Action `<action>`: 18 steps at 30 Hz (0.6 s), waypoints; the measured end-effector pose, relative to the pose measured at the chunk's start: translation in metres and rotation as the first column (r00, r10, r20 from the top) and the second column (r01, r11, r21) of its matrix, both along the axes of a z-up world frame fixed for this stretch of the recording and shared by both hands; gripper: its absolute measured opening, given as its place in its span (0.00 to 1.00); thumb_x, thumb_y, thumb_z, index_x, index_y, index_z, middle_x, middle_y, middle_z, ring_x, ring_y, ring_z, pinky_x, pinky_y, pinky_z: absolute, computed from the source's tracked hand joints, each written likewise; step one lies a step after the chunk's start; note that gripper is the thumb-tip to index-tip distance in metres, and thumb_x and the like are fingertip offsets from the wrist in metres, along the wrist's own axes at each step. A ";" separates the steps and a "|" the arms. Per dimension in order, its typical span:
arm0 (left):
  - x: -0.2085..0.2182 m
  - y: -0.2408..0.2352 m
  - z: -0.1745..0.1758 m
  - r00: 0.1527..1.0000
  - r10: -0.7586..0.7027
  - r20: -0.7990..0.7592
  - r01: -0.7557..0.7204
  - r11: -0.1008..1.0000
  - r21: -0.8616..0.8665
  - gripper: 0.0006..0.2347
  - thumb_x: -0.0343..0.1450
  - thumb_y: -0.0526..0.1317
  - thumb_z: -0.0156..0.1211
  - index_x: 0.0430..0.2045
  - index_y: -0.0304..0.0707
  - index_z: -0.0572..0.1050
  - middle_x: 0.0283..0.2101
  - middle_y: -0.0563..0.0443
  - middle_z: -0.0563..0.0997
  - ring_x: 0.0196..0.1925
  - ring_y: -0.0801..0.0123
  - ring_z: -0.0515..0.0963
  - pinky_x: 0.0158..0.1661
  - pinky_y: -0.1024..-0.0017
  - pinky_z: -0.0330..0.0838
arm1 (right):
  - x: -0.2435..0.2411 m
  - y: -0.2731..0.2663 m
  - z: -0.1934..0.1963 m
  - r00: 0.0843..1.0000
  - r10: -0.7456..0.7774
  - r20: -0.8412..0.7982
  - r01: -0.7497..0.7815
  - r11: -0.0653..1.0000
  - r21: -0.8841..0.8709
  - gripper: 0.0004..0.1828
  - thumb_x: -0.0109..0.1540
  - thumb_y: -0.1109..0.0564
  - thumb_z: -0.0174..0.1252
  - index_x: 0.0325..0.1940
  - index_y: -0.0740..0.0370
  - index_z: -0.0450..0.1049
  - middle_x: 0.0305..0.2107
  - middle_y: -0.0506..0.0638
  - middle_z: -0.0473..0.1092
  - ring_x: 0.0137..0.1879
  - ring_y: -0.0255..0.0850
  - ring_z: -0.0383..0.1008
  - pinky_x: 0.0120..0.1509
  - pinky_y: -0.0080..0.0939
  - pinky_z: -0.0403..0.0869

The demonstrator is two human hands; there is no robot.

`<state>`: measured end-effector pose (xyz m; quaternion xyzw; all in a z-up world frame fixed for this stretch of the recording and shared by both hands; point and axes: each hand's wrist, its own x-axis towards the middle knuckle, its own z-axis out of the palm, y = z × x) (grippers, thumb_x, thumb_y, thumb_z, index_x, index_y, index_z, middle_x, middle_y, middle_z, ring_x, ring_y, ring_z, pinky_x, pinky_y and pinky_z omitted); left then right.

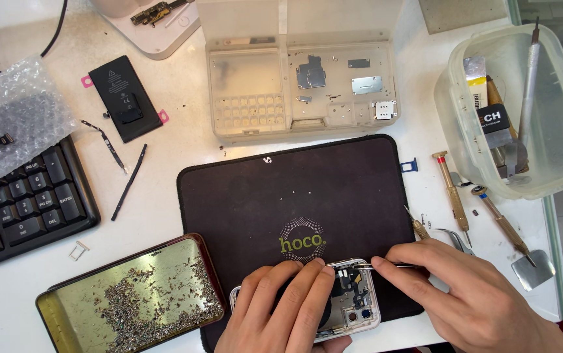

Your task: The person uses tweezers and a screwdriver to remove small screws and components from the back of a disassembled smartphone. They place the removed screws on the mat and continue to carefully extract parts from the device's rear housing.

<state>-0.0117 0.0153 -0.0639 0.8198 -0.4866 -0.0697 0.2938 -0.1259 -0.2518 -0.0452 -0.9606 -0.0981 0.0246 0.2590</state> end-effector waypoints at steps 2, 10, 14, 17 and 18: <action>0.000 0.000 -0.001 1.000 -0.003 -0.008 0.003 1.000 -0.002 0.28 0.74 0.59 0.56 0.57 0.30 0.73 0.53 0.37 0.80 0.56 0.52 0.78 0.54 0.47 0.71 | 0.000 -0.001 0.000 1.000 -0.020 -0.015 0.020 1.000 -0.005 0.26 0.55 0.66 0.57 0.58 0.56 0.80 0.49 0.51 0.73 0.54 0.41 0.79 0.59 0.43 0.78; -0.001 0.000 -0.002 1.000 0.001 -0.021 -0.001 1.000 -0.001 0.28 0.74 0.59 0.57 0.56 0.30 0.74 0.53 0.37 0.80 0.56 0.52 0.78 0.54 0.47 0.71 | -0.006 0.001 -0.003 0.999 -0.021 0.026 0.023 0.996 -0.085 0.22 0.58 0.64 0.58 0.56 0.55 0.80 0.48 0.51 0.73 0.53 0.42 0.78 0.59 0.44 0.77; -0.001 0.000 -0.001 1.000 0.006 -0.008 -0.006 1.000 0.005 0.28 0.74 0.59 0.58 0.56 0.29 0.73 0.53 0.36 0.80 0.56 0.51 0.78 0.54 0.47 0.71 | -0.004 0.002 -0.003 0.998 -0.064 0.025 0.065 0.998 -0.025 0.21 0.58 0.64 0.58 0.56 0.57 0.80 0.48 0.52 0.74 0.52 0.42 0.79 0.58 0.43 0.80; -0.001 -0.001 0.000 1.000 0.006 -0.012 -0.006 1.000 0.001 0.28 0.74 0.58 0.59 0.56 0.28 0.73 0.53 0.36 0.80 0.56 0.51 0.78 0.54 0.46 0.71 | -0.002 0.004 -0.001 0.996 -0.072 0.053 0.073 0.997 -0.013 0.22 0.57 0.65 0.58 0.56 0.57 0.80 0.48 0.53 0.74 0.52 0.42 0.79 0.59 0.44 0.80; 0.000 -0.001 0.001 1.000 0.005 -0.017 -0.005 1.000 0.000 0.28 0.74 0.58 0.59 0.57 0.28 0.73 0.53 0.36 0.80 0.56 0.50 0.78 0.54 0.46 0.71 | 0.000 0.005 -0.001 0.995 -0.067 0.069 0.068 0.997 -0.019 0.23 0.57 0.66 0.58 0.55 0.57 0.79 0.48 0.53 0.74 0.52 0.42 0.79 0.59 0.45 0.80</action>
